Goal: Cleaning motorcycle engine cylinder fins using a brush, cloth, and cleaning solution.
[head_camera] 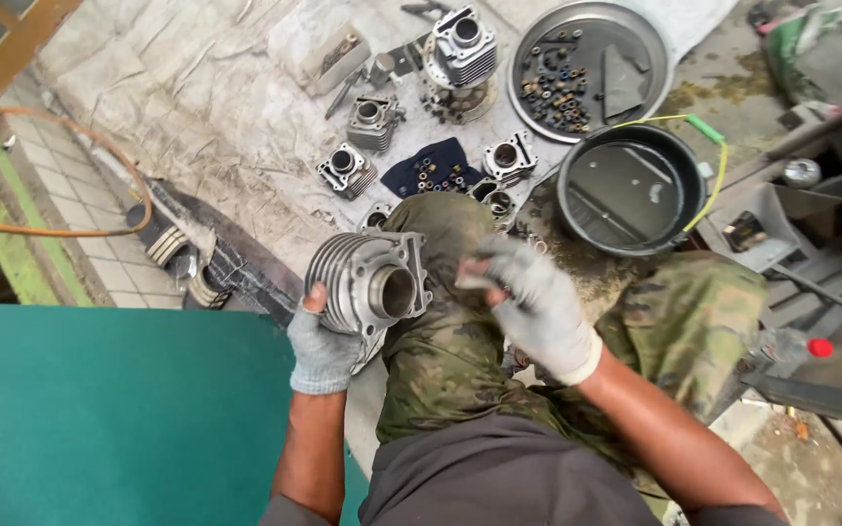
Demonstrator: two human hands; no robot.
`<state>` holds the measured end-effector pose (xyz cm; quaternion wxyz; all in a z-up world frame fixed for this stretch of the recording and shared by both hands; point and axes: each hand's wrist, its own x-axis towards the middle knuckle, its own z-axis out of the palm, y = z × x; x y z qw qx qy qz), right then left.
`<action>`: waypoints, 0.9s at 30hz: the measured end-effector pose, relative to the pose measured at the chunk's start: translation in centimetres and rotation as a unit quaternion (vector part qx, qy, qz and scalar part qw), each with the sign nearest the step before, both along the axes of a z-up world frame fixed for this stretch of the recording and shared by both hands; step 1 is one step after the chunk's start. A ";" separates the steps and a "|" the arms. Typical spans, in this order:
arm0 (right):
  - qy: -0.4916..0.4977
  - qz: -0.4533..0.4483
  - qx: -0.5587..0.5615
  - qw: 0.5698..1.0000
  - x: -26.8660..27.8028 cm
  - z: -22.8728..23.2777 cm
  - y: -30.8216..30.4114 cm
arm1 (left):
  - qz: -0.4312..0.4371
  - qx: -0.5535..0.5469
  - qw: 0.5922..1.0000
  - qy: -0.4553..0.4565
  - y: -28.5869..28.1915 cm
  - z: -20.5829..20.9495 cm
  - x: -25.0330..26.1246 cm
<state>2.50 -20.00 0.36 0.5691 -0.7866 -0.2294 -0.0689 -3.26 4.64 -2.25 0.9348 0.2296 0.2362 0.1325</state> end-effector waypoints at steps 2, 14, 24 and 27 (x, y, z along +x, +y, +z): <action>-0.087 0.016 -0.135 0.987 -2.1 -2.7 -0.4 | -0.057 0.089 0.994 -0.011 0.4 -1.3 0.3; -0.231 0.108 -0.341 0.905 -4.4 -4.5 4.1 | -0.331 0.417 0.846 0.012 2.8 1.4 4.3; -0.254 0.016 -0.269 0.929 -5.1 -8.8 6.5 | -0.277 0.658 0.683 0.150 1.2 4.7 5.0; -0.295 -0.092 -0.252 0.917 -6.0 -9.3 6.4 | -0.298 0.662 0.660 0.193 0.3 5.9 5.5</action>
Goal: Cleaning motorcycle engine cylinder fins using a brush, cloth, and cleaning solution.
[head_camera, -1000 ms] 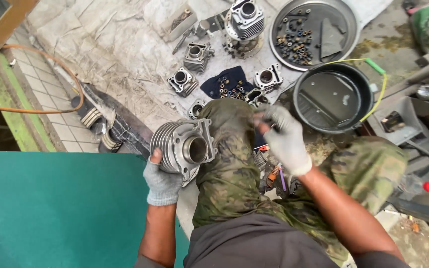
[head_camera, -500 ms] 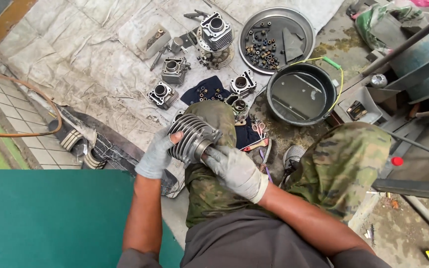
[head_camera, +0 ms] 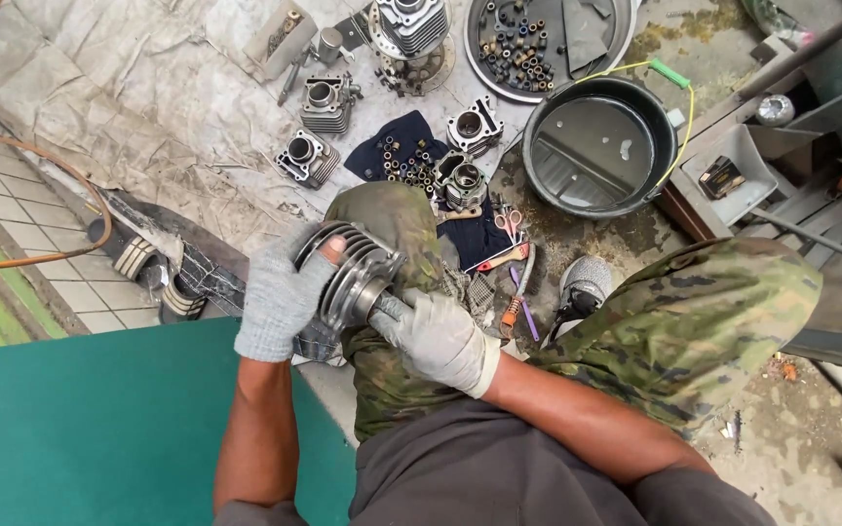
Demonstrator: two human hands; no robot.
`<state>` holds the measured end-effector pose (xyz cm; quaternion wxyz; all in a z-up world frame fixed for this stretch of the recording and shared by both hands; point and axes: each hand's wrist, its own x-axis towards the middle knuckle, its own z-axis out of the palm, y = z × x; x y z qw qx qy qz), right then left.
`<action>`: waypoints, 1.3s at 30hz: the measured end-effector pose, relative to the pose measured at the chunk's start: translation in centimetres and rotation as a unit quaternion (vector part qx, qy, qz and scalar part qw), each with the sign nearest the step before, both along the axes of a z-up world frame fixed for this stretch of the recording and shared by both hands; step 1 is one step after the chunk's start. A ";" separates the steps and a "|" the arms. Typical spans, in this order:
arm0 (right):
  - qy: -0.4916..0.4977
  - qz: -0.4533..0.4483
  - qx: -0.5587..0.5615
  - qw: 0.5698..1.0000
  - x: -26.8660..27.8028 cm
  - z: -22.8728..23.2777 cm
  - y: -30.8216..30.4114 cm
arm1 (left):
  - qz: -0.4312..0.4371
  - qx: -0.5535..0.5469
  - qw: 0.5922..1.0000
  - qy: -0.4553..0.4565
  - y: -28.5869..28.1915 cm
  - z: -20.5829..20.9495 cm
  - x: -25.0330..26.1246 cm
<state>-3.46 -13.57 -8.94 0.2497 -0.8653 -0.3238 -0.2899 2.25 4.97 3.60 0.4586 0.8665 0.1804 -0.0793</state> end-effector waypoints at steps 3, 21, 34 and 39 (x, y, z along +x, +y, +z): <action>0.220 0.082 -0.137 0.962 -0.7 0.7 -2.2 | -0.004 -0.013 0.999 -0.047 0.2 -0.4 0.3; 0.385 0.113 -0.209 0.892 2.7 9.2 -3.9 | -0.036 -0.014 0.996 -0.077 -1.4 -2.4 2.0; 0.311 -0.198 -0.244 0.897 2.4 0.3 -1.2 | -0.045 0.012 0.996 -0.073 -2.2 -2.6 2.0; 0.401 -0.131 -0.252 0.871 10.6 -6.1 4.0 | -0.063 0.015 0.994 -0.088 -2.0 -2.9 2.4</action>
